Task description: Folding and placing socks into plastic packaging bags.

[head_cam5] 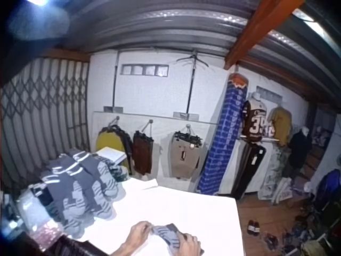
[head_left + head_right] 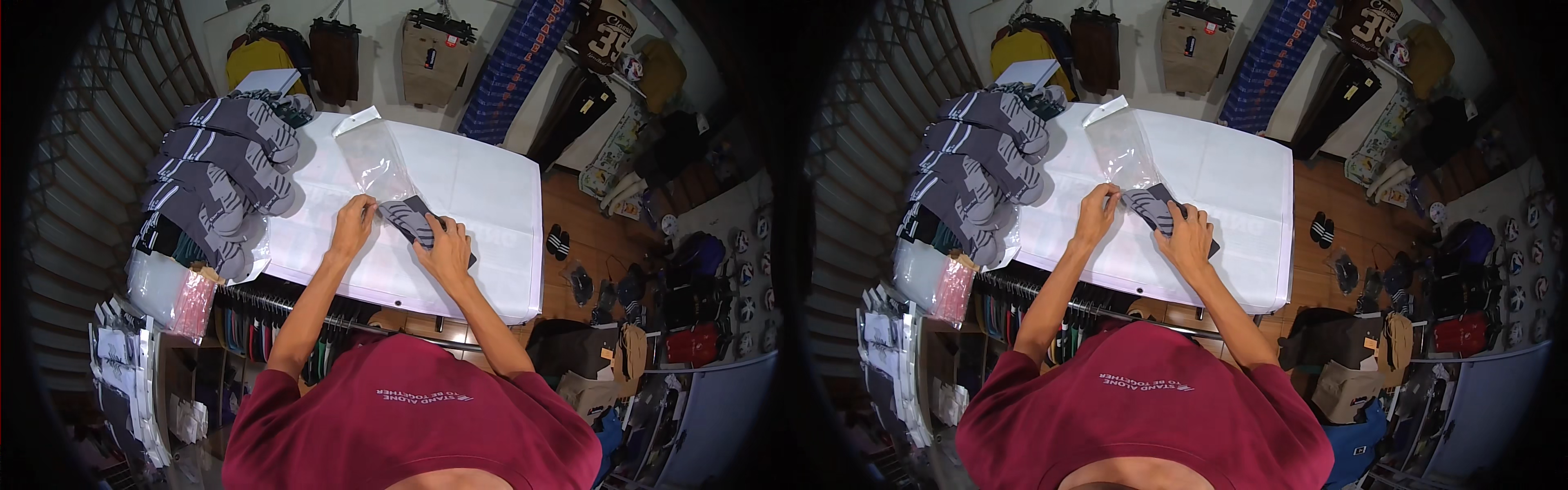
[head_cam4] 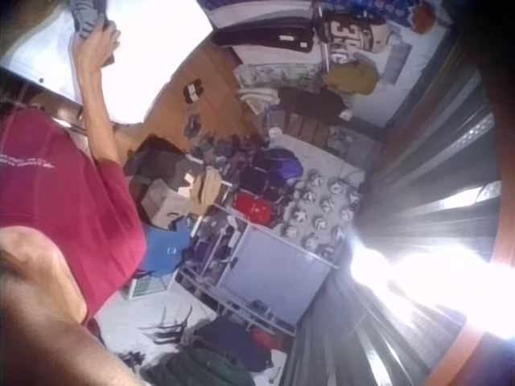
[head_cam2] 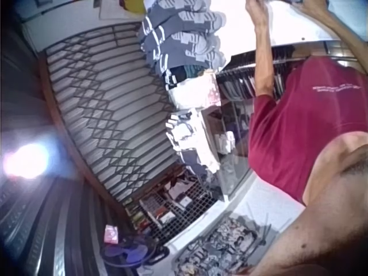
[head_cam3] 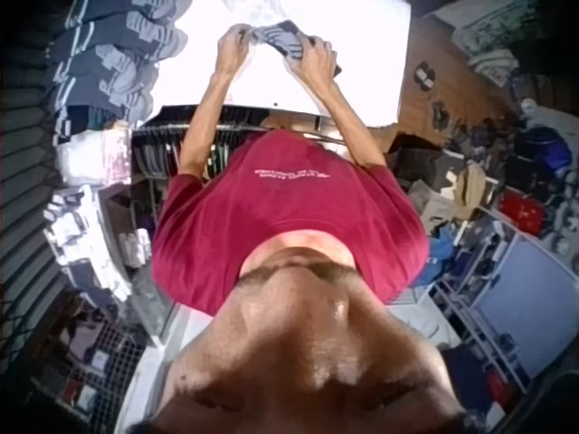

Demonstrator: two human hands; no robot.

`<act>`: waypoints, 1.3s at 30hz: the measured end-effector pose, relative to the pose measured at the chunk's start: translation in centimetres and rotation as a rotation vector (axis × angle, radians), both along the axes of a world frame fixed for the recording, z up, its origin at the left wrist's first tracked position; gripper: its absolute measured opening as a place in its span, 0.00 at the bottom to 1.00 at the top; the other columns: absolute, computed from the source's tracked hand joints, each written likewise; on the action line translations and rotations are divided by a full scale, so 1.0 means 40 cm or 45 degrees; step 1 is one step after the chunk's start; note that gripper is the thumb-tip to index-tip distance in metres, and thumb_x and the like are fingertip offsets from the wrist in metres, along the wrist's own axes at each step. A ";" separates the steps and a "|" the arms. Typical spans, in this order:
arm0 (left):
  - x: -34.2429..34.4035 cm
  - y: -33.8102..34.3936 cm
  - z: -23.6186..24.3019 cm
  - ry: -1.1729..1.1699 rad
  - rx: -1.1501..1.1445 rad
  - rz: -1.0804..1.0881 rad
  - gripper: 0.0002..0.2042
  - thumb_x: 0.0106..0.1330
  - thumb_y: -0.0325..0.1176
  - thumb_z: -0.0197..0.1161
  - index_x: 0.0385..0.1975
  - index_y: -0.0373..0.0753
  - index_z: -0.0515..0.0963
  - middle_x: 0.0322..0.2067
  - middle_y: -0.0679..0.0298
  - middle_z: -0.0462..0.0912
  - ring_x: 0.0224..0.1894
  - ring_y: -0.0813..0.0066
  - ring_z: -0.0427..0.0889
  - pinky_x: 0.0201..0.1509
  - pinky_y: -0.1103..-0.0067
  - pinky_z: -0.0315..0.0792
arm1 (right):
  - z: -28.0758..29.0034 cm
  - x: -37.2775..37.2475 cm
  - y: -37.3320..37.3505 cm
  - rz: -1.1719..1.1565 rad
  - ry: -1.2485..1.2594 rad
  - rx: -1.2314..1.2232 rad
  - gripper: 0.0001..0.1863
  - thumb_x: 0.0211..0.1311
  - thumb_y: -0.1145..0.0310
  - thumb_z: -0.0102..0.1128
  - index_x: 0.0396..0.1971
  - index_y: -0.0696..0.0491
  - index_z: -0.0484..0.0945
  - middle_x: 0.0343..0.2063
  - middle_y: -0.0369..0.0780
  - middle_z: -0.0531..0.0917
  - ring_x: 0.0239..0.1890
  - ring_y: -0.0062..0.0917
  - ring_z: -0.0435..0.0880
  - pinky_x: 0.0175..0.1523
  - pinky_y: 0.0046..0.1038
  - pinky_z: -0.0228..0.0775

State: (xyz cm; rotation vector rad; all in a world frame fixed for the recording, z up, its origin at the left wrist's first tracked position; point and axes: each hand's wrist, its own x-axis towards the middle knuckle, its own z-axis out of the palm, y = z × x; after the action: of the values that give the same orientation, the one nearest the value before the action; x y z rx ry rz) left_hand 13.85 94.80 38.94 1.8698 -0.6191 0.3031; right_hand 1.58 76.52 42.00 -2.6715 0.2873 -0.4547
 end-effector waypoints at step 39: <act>-0.015 0.028 -0.031 -0.049 0.486 0.323 0.28 0.56 0.37 0.70 0.56 0.33 0.75 0.57 0.52 0.78 0.65 0.45 0.67 0.69 0.51 0.55 | -0.059 0.099 0.040 0.399 -0.284 0.138 0.26 0.58 0.73 0.65 0.57 0.64 0.73 0.61 0.58 0.67 0.62 0.54 0.67 0.66 0.45 0.61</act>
State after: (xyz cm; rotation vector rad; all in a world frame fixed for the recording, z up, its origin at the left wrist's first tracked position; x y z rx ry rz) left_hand 13.24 95.91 37.69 2.3219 -0.4884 0.4081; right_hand 5.53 78.10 39.65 -2.4711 -0.1661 -0.6098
